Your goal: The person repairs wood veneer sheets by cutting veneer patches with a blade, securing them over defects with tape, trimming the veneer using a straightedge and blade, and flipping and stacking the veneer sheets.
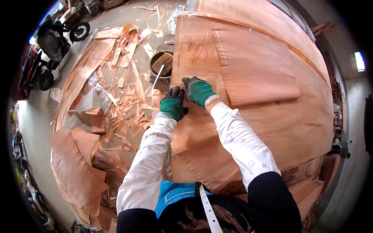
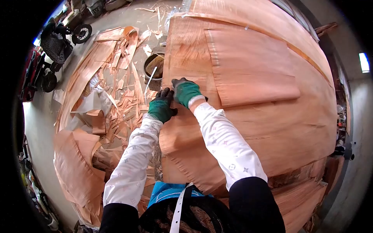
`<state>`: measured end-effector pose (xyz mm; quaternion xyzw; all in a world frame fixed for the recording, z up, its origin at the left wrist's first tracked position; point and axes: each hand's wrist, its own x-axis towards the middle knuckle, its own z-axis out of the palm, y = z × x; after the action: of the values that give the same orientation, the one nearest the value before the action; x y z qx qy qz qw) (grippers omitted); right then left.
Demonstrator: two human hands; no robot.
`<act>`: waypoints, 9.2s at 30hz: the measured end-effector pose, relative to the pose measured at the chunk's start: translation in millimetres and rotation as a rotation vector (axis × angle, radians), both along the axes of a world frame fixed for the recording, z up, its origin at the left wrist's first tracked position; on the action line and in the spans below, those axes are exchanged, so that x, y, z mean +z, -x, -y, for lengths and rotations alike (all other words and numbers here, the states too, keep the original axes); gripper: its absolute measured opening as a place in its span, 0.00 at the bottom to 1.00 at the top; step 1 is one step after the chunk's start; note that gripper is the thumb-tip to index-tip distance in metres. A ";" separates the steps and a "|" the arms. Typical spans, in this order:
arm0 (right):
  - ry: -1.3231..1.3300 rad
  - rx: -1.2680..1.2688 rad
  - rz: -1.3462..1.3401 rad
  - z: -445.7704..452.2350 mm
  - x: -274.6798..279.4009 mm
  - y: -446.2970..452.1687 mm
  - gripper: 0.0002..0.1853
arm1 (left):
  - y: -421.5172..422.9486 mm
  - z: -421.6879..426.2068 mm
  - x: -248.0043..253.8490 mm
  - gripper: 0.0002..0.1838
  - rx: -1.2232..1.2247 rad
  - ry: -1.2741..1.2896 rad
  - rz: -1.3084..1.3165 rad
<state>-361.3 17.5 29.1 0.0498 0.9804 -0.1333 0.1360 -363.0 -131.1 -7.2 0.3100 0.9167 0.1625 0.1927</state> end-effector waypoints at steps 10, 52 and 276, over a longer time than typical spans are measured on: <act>-0.094 0.291 -0.065 8.6 -25.0 33.2 0.15 | 0.5 -2.7 -7.2 0.49 0.052 -0.002 0.046; 0.068 0.638 -0.347 41.2 -34.1 -70.2 0.08 | 34.9 29.7 -18.6 0.46 -0.295 -0.151 -0.085; 0.235 -0.534 0.098 -214.4 2.9 -448.1 0.33 | -311.4 -12.8 289.0 0.05 -0.218 -1.162 0.139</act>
<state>86.8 231.9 32.0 0.2961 0.9028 -0.2746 0.1481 -51.6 -118.3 281.8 0.4455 0.6257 0.6368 0.0665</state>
